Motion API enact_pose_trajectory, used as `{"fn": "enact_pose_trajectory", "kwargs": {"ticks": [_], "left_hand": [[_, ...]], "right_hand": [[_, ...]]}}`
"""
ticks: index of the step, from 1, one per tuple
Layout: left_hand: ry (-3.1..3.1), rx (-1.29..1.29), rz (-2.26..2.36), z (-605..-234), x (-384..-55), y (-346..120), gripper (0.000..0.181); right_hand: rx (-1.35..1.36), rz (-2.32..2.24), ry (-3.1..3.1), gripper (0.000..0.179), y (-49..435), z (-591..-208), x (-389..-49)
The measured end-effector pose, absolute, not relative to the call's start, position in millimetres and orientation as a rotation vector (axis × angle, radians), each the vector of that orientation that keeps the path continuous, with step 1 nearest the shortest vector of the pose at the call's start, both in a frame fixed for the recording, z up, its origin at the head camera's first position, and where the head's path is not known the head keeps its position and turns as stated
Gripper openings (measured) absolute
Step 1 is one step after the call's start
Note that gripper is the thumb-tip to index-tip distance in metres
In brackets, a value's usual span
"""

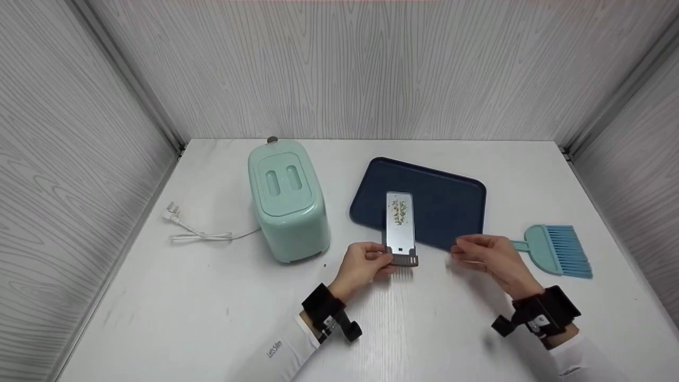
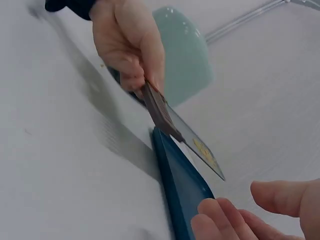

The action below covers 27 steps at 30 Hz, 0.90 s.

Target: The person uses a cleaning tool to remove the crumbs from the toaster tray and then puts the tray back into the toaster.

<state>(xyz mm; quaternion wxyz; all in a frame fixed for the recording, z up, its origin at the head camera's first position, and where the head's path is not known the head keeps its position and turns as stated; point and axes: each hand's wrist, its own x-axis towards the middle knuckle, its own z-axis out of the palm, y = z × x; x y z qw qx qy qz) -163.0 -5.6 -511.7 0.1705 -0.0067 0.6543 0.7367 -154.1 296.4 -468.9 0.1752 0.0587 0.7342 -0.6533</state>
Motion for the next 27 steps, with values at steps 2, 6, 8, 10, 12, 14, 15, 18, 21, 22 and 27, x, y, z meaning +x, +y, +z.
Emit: {"fn": "enact_pose_trajectory", "kwargs": {"ticks": [2,6,8,10,12,14,15,18,21,22,27], "left_hand": [[1.854,-0.018,2.099,-511.5,-163.3,-5.8,0.027],[1.838,-0.015,2.108,-511.1,-163.8,-6.6,0.029],[1.829,-0.014,2.109,-511.0,-163.9,-7.2,0.03],[1.835,0.003,2.109,-511.2,-163.7,-7.9,0.031],[1.845,0.02,2.109,-511.4,-163.8,-8.4,0.031],[1.854,0.029,2.107,-511.5,-164.2,-8.8,0.031],[1.858,0.033,2.107,-511.5,-164.5,-9.0,0.031],[1.856,0.021,2.104,-510.9,-165.5,-9.2,0.031],[1.859,0.012,2.104,-510.2,-166.0,-9.8,0.031],[1.86,0.01,2.103,-510.2,-166.1,-10.0,0.032],[1.878,-0.012,2.091,-510.1,-167.2,-11.5,0.03]], "right_hand": [[0.143,-1.809,2.142,0.067,308.9,-464.5,-157.9],[0.096,-1.718,2.264,0.064,330.6,-456.7,-165.3],[0.073,-1.666,2.34,0.062,339.5,-453.3,-168.4],[0.046,-1.601,2.425,0.059,347.3,-450.6,-171.6],[0.019,-1.479,2.554,0.056,353.7,-448.7,-174.1],[-0.025,-1.319,2.697,0.052,359.0,-448.6,-176.4],[-0.04,-1.225,2.762,0.051,361.1,-448.9,-177.4],[-0.086,-0.982,2.901,0.049,366.1,-451.4,-180.0],[-0.132,-0.843,2.952,0.05,370.2,-455.4,-182.6],[-0.148,-0.816,2.962,0.051,371.7,-456.9,-183.6],[-0.182,-0.714,2.987,0.051,377.9,-462.8,-187.6]]}}
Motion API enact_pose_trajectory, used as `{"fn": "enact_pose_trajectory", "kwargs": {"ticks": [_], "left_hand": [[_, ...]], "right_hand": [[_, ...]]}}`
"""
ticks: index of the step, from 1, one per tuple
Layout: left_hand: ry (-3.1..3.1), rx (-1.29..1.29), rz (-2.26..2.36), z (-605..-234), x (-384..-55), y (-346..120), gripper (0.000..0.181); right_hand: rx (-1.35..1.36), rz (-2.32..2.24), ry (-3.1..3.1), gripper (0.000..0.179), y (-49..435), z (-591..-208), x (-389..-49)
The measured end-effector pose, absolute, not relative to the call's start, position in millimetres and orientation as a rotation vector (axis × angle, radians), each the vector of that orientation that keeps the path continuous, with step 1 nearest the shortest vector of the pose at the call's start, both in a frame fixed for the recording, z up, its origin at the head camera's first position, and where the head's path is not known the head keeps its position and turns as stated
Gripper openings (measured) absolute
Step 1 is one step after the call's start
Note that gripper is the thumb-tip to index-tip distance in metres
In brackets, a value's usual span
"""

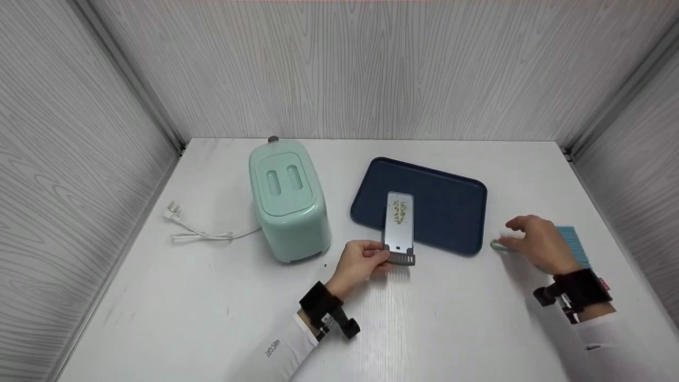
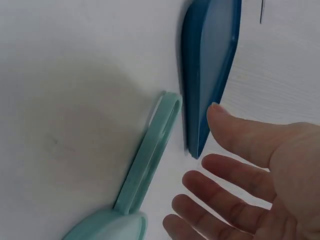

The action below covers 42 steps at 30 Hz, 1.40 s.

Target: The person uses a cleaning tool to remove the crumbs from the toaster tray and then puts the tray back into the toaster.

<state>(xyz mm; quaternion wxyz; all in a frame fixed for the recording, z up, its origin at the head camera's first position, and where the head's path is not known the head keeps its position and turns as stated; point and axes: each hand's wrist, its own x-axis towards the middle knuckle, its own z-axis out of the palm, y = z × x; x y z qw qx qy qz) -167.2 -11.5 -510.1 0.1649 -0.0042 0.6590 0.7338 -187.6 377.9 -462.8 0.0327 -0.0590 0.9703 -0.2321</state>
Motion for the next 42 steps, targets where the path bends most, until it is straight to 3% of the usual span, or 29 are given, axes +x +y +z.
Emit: {"fn": "enact_pose_trajectory", "kwargs": {"ticks": [11,22,30,42], "left_hand": [[1.876,-0.012,2.105,-509.0,-169.5,-14.9,0.028],[1.844,0.027,2.13,-507.8,-169.7,-14.6,0.028],[1.842,0.036,2.14,-507.4,-169.1,-16.1,0.027],[1.863,0.012,2.116,-506.8,-171.7,-16.3,0.027]], "right_hand": [[-0.369,-0.535,2.987,0.045,389.2,-476.0,-195.4],[-0.354,-0.455,3.024,0.022,395.0,-481.2,-201.0],[-0.491,-0.373,3.107,0.022,396.7,-482.4,-198.0],[-0.485,-0.322,3.141,0.027,399.1,-468.5,-193.2]]}}
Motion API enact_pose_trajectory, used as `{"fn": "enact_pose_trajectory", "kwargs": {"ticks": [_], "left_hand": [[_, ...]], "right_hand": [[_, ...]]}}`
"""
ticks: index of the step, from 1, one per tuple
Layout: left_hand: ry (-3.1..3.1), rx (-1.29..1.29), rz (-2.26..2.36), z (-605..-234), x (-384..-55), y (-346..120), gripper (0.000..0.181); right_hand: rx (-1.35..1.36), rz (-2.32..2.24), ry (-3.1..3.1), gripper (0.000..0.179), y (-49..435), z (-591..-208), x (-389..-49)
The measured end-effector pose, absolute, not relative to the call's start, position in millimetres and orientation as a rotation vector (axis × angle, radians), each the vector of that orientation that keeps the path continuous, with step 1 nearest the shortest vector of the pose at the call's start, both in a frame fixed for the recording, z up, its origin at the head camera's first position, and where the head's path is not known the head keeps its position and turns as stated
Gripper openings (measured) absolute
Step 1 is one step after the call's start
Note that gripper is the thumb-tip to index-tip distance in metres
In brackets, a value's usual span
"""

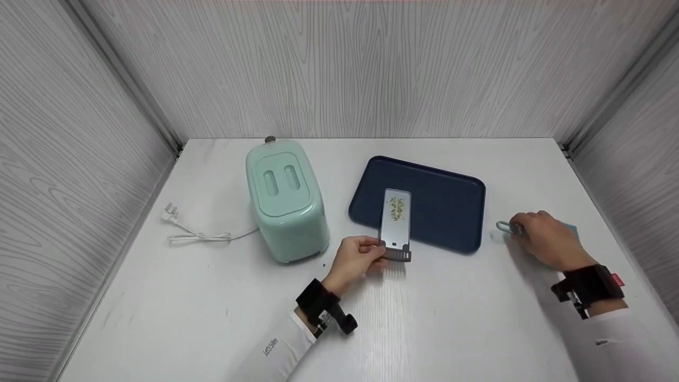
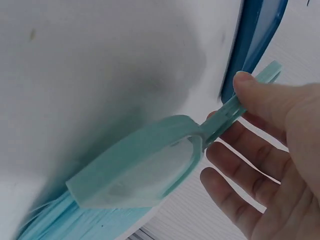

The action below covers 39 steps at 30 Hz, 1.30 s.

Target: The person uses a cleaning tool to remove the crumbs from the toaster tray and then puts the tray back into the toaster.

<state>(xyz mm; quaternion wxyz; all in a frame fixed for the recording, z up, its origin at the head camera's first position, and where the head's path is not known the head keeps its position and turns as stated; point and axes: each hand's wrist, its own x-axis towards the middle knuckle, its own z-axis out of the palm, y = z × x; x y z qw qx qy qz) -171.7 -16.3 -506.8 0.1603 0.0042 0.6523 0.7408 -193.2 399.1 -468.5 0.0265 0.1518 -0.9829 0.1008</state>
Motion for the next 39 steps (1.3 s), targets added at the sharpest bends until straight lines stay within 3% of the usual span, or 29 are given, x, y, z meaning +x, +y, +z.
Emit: {"fn": "enact_pose_trajectory", "kwargs": {"ticks": [6,23,32,39], "left_hand": [[1.839,-0.023,2.116,-506.8,-171.8,-16.9,0.029],[1.876,-0.024,2.102,-506.2,-172.8,-18.4,0.027],[1.902,-0.005,2.103,-507.0,-175.0,-19.4,0.03],[1.894,0.015,2.122,-503.5,-176.8,-20.1,0.028]], "right_hand": [[0.435,0.171,-2.979,0.033,394.9,-468.3,-189.9],[0.193,0.198,-2.657,0.012,393.1,-457.5,-182.0],[0.108,0.21,-2.57,0.021,399.1,-445.1,-182.8],[0.066,0.322,-2.503,0.014,405.0,-438.1,-180.7]]}}
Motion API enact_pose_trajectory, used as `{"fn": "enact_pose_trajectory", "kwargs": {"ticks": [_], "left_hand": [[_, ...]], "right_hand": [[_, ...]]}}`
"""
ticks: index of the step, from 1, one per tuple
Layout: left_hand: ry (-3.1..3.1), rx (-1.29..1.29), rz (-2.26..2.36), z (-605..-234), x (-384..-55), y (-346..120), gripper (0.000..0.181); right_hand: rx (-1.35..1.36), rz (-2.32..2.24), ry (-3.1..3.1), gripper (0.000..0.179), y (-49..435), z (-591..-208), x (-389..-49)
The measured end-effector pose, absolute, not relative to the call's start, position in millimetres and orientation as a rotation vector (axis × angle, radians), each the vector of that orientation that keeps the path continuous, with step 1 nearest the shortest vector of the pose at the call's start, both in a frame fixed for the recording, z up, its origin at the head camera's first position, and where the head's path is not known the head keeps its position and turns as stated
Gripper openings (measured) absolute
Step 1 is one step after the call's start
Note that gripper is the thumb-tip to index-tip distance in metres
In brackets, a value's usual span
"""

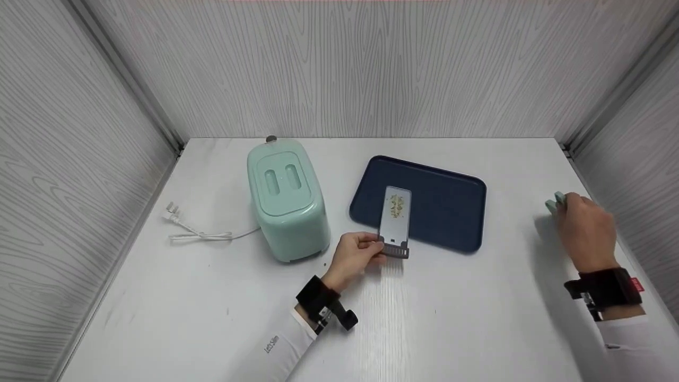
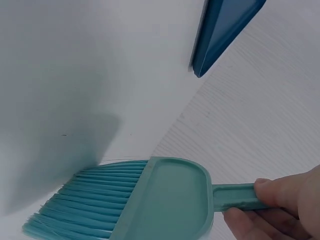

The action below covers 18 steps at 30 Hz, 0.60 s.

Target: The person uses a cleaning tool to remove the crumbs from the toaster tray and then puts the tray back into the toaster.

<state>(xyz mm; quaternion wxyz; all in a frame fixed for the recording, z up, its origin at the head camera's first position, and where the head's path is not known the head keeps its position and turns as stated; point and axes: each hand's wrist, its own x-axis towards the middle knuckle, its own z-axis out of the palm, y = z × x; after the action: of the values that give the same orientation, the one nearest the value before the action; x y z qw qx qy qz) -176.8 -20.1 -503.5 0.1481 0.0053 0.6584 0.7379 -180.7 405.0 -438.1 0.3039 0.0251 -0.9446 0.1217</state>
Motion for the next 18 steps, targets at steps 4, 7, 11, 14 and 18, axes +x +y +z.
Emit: {"fn": "enact_pose_trajectory", "kwargs": {"ticks": [4,7,11,14,18], "left_hand": [[1.912,-0.003,2.108,-503.1,-177.8,-20.4,0.029],[1.932,-0.003,2.101,-503.2,-178.7,-20.7,0.028],[1.947,-0.013,2.094,-503.9,-180.2,-21.0,0.027],[1.949,-0.032,2.091,-503.6,-181.8,-20.8,0.027],[1.954,-0.034,2.09,-501.6,-184.4,-20.1,0.026]], "right_hand": [[0.063,0.399,-2.457,0.016,406.0,-435.8,-179.1],[0.041,0.459,-2.436,0.018,405.5,-432.9,-178.8],[0.0,0.543,-2.414,0.019,402.3,-427.5,-178.8],[-0.026,0.605,-2.389,0.019,398.5,-423.9,-179.3],[-0.057,0.686,-2.335,0.018,393.3,-421.1,-180.7]]}}
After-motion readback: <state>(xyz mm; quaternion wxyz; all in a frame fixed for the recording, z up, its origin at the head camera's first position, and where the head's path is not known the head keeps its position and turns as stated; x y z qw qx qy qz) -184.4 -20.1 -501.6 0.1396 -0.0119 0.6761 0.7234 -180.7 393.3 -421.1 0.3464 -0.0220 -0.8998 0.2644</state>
